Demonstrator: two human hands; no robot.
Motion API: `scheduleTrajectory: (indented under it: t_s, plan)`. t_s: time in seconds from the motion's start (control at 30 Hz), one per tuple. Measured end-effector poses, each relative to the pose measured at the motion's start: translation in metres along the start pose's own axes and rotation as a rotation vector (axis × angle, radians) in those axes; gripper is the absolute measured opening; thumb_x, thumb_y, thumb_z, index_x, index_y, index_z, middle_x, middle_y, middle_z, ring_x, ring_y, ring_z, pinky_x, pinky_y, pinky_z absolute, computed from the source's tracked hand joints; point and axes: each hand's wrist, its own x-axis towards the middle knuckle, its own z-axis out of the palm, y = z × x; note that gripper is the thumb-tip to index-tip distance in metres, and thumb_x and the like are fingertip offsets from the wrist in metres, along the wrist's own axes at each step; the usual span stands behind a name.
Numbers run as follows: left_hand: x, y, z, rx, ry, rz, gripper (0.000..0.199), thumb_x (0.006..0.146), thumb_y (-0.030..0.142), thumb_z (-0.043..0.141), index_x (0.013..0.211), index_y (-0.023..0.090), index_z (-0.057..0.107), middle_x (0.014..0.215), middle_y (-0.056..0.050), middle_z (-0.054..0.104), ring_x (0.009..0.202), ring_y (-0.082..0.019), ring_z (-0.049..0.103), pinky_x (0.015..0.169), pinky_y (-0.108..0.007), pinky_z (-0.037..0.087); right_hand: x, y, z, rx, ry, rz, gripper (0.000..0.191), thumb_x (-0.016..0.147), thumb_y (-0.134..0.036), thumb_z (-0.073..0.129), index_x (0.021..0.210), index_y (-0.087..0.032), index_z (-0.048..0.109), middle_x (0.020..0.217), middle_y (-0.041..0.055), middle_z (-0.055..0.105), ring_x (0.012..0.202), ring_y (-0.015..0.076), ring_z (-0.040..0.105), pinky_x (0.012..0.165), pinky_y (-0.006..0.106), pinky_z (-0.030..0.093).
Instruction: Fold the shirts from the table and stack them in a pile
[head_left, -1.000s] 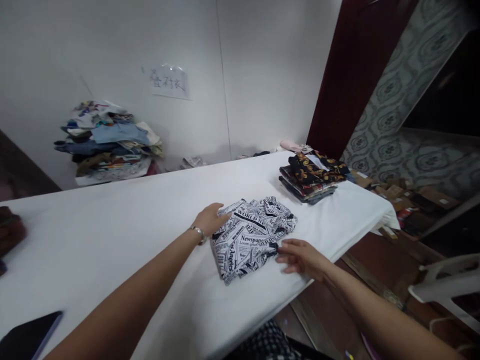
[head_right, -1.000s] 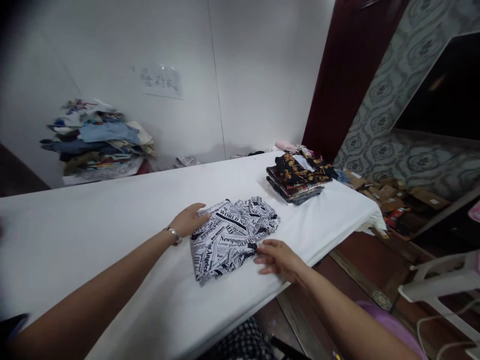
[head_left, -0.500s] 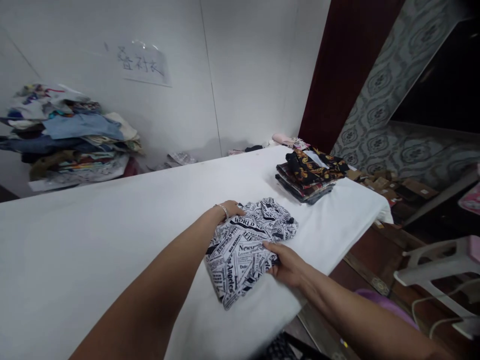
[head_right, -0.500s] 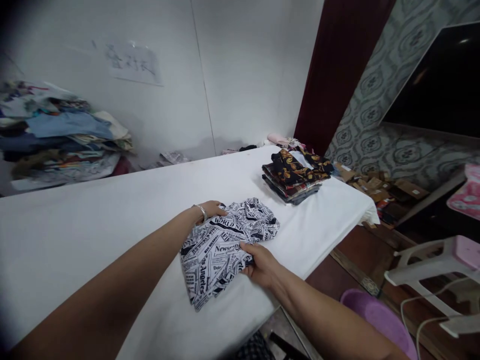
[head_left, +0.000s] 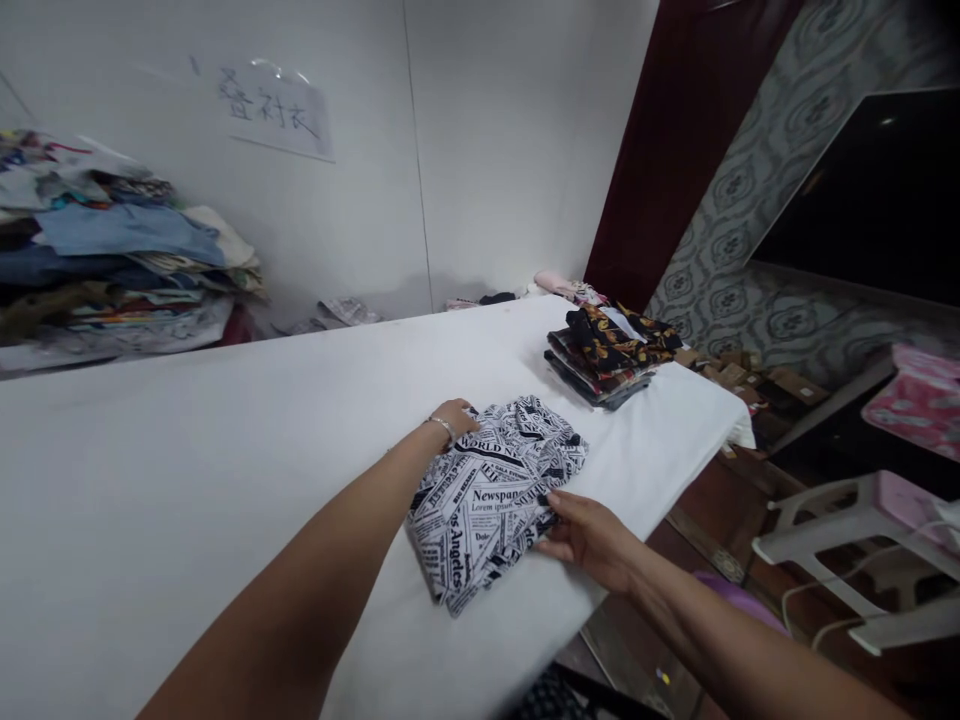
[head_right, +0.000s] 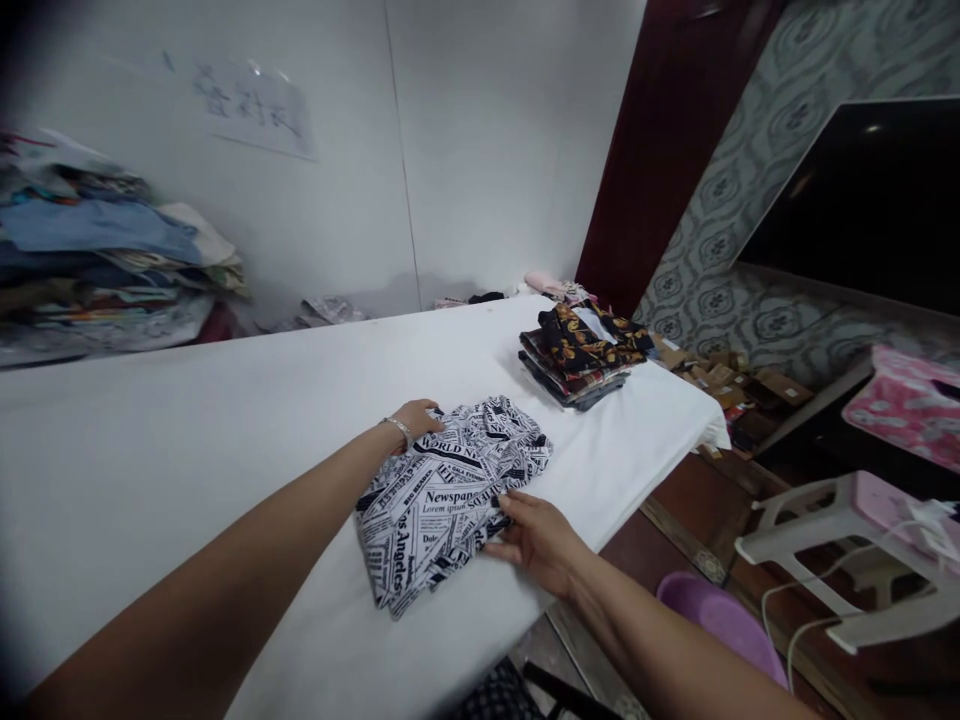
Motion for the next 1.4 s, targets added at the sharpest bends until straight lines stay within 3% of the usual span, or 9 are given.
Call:
scheduleTrajectory:
  t_s: [0.17, 0.3, 0.47, 0.6, 0.77, 0.93, 1.13, 1.23, 1.4]
  plan:
    - [0.01, -0.002, 0.004, -0.006, -0.01, -0.034, 0.065, 0.068, 0.019, 0.073, 0.132, 0.021, 0.06, 0.084, -0.003, 0.075, 0.078, -0.022, 0.07, 0.063, -0.025, 0.05, 0.023, -0.006, 0.022, 0.07, 0.009, 0.134, 0.019, 0.078, -0.025, 0.076, 0.092, -0.015, 0.069, 0.078, 0.0013, 0.072, 0.06, 0.0102, 0.064, 0.045, 0.016, 0.051]
    - [0.007, -0.002, 0.002, -0.088, 0.006, -0.027, 0.065, 0.069, 0.016, 0.072, 0.132, 0.014, 0.058, 0.083, -0.006, 0.075, 0.072, -0.023, 0.068, 0.059, -0.028, 0.049, 0.038, 0.002, 0.025, 0.148, -0.019, 0.111, 0.02, 0.074, -0.02, 0.078, 0.089, -0.015, 0.066, 0.075, 0.0015, 0.071, 0.062, 0.011, 0.064, 0.052, 0.018, 0.051]
    - [-0.004, 0.003, -0.023, -0.239, 0.082, 0.091, 0.053, 0.071, 0.014, 0.073, 0.124, 0.01, 0.064, 0.098, -0.01, 0.074, 0.086, -0.023, 0.067, 0.075, -0.031, 0.052, 0.043, -0.009, 0.018, -0.079, 0.011, -0.124, 0.03, 0.063, -0.026, 0.084, 0.083, -0.019, 0.063, 0.068, -0.0021, 0.067, 0.056, 0.0114, 0.056, 0.05, 0.023, 0.043]
    - [-0.025, 0.006, -0.073, -0.411, 0.195, 0.255, 0.059, 0.074, 0.023, 0.074, 0.13, 0.015, 0.059, 0.113, -0.01, 0.069, 0.096, -0.021, 0.065, 0.088, -0.036, 0.051, 0.042, -0.06, 0.035, -0.251, -0.044, -0.353, 0.035, 0.058, -0.028, 0.083, 0.088, -0.017, 0.068, 0.08, 0.0019, 0.072, 0.072, 0.0166, 0.062, 0.066, 0.029, 0.049]
    - [-0.087, -0.006, -0.119, -0.638, 0.369, 0.526, 0.071, 0.065, 0.028, 0.079, 0.131, 0.019, 0.057, 0.094, -0.004, 0.069, 0.088, -0.02, 0.063, 0.089, -0.042, 0.05, 0.043, -0.11, 0.059, -0.507, -0.144, -0.844, 0.031, 0.063, -0.028, 0.078, 0.092, -0.019, 0.074, 0.101, 0.0033, 0.073, 0.098, 0.0217, 0.062, 0.092, 0.037, 0.045]
    - [-0.159, -0.062, -0.077, -0.397, 0.515, 0.447, 0.063, 0.068, 0.032, 0.075, 0.129, 0.026, 0.058, 0.088, -0.001, 0.069, 0.084, -0.019, 0.062, 0.088, -0.039, 0.048, 0.053, -0.068, 0.039, -0.814, -0.254, -0.952, 0.015, 0.073, -0.029, 0.068, 0.083, -0.02, 0.074, 0.099, 0.0052, 0.072, 0.095, 0.0219, 0.062, 0.091, 0.037, 0.046]
    - [-0.209, -0.141, 0.016, -0.278, 0.322, 0.167, 0.058, 0.071, 0.029, 0.064, 0.128, 0.022, 0.057, 0.082, 0.002, 0.068, 0.079, -0.018, 0.065, 0.081, -0.034, 0.051, 0.046, 0.008, 0.0, -1.196, -0.432, -0.92, 0.022, 0.074, -0.013, 0.053, 0.072, -0.022, 0.073, 0.098, 0.0073, 0.07, 0.1, 0.0227, 0.061, 0.09, 0.037, 0.048]
    - [-0.221, -0.145, 0.028, -0.261, 0.326, 0.156, 0.068, 0.074, 0.032, 0.063, 0.139, 0.023, 0.046, 0.086, 0.001, 0.068, 0.079, -0.017, 0.064, 0.08, -0.032, 0.05, 0.038, 0.011, -0.003, -1.223, -0.449, -0.901, 0.026, 0.074, -0.012, 0.052, 0.079, -0.023, 0.075, 0.108, 0.0069, 0.07, 0.108, 0.0228, 0.06, 0.098, 0.039, 0.046]
    - [-0.221, -0.123, 0.015, -0.414, 0.361, 0.037, 0.076, 0.077, 0.053, 0.064, 0.141, 0.017, 0.043, 0.094, -0.005, 0.069, 0.085, -0.021, 0.065, 0.074, -0.031, 0.05, 0.032, -0.007, 0.001, -1.102, -0.444, -0.676, 0.034, 0.075, -0.027, 0.061, 0.105, -0.023, 0.076, 0.129, 0.006, 0.065, 0.122, 0.0277, 0.056, 0.108, 0.044, 0.04]
